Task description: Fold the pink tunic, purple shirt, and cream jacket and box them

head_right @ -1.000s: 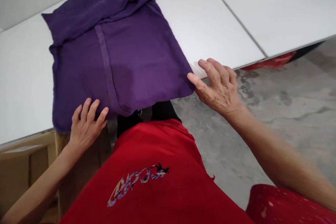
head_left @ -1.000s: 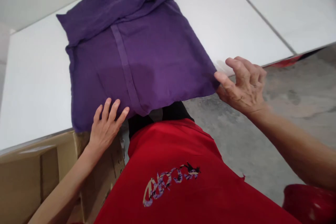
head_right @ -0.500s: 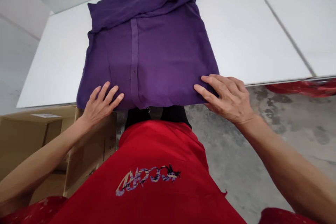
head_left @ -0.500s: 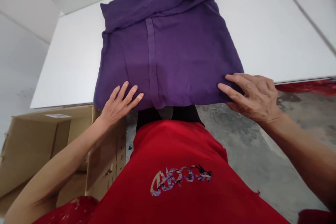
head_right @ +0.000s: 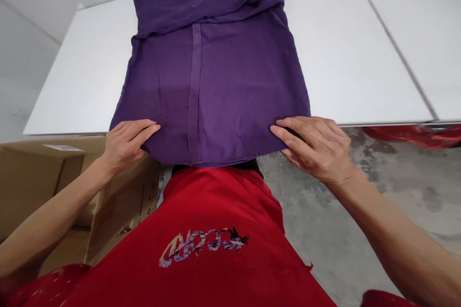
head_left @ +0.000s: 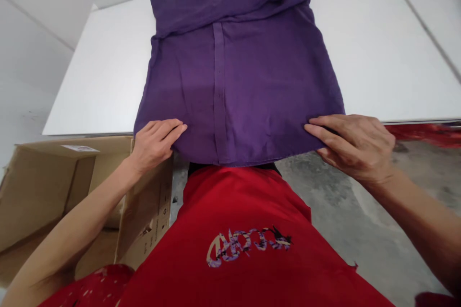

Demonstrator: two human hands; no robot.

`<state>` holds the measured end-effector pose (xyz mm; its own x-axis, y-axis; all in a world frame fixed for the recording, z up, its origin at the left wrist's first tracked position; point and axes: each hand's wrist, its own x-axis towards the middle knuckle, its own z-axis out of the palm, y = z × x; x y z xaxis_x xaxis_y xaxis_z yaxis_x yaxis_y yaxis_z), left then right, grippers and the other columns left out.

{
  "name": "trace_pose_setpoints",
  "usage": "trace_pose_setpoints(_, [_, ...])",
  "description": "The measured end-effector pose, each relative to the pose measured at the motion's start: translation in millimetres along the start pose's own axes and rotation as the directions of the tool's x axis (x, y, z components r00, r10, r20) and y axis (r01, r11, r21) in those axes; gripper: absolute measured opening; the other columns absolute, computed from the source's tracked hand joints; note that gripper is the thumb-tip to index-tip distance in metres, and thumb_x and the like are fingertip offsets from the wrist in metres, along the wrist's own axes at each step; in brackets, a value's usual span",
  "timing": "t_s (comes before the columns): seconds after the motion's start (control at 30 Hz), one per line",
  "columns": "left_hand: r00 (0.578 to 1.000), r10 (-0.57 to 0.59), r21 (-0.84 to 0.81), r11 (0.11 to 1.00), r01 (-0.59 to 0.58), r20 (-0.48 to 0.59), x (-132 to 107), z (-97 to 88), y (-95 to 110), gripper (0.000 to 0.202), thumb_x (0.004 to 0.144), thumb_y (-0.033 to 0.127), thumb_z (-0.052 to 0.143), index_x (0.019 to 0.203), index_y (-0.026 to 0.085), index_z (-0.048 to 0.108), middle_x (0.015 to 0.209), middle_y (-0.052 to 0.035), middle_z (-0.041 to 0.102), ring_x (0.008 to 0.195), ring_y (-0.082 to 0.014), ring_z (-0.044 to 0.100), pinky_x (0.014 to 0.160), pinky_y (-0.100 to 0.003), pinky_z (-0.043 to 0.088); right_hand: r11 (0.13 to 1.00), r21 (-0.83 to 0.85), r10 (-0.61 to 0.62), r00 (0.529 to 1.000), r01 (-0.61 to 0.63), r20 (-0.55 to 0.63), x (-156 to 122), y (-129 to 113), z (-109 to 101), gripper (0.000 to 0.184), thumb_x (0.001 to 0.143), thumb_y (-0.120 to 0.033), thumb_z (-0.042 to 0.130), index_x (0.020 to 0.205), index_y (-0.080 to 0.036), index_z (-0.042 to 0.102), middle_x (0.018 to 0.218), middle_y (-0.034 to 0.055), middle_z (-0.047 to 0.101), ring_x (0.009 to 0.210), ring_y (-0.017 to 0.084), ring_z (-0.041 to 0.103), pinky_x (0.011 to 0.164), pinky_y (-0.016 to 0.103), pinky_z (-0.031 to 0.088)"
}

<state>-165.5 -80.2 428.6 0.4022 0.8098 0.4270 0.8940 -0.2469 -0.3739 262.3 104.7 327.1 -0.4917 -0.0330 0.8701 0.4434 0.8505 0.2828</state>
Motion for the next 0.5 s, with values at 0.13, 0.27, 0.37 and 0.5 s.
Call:
trace_pose_setpoints(0.13, [0.996,-0.013,0.047,0.999,0.017,-0.084,-9,-8.4,-6,0.051,0.097,0.011,0.042,0.135,0.029,0.07,0.131,-0.0047,0.076,0.119,-0.0213,0.071,0.1,-0.038,0.054,1.0,0.007,-0.016,1.0,0.016,0.001,5,-1,-8,0.043,0.107,-0.034,0.052,0.149,-0.032,0.062,0.118,0.0078,0.077,0.098,0.026,0.075,0.078,0.04,0.058])
trace_pose_setpoints(0.27, [0.962,0.103,0.229,0.972,-0.044,-0.255,-21,-10.1,-19,0.052,0.091,0.002,0.043,0.13,0.022,0.072,0.114,-0.0085,0.08,0.103,-0.021,0.076,0.091,-0.035,0.056,0.997,0.002,-0.071,0.997,0.071,0.001,8,0,-9,0.047,0.104,-0.015,0.054,0.149,-0.023,0.06,0.113,0.0096,0.077,0.096,0.024,0.076,0.077,0.037,0.06])
trace_pose_setpoints(0.37, [0.932,0.144,0.299,0.953,-0.041,-0.333,-26,-10.1,-26,0.061,0.084,-0.003,0.044,0.134,0.019,0.071,0.11,-0.0092,0.08,0.098,-0.021,0.076,0.091,-0.035,0.056,1.0,-0.008,-0.028,1.0,0.028,0.009,12,-1,-9,0.052,0.102,-0.009,0.053,0.149,-0.029,0.06,0.113,0.0056,0.077,0.096,0.022,0.076,0.08,0.036,0.061])
trace_pose_setpoints(0.5, [0.93,0.171,0.333,0.941,-0.056,-0.326,-29,-11.2,-30,0.065,0.081,-0.006,0.043,0.136,0.018,0.068,0.108,-0.0093,0.08,0.094,-0.0202,0.076,0.09,-0.034,0.055,1.0,0.021,-0.001,1.0,0.001,0.007,14,-5,-10,0.044,0.101,-0.009,0.056,0.138,-0.031,0.068,0.106,0.0025,0.077,0.089,0.018,0.075,0.08,0.033,0.061])
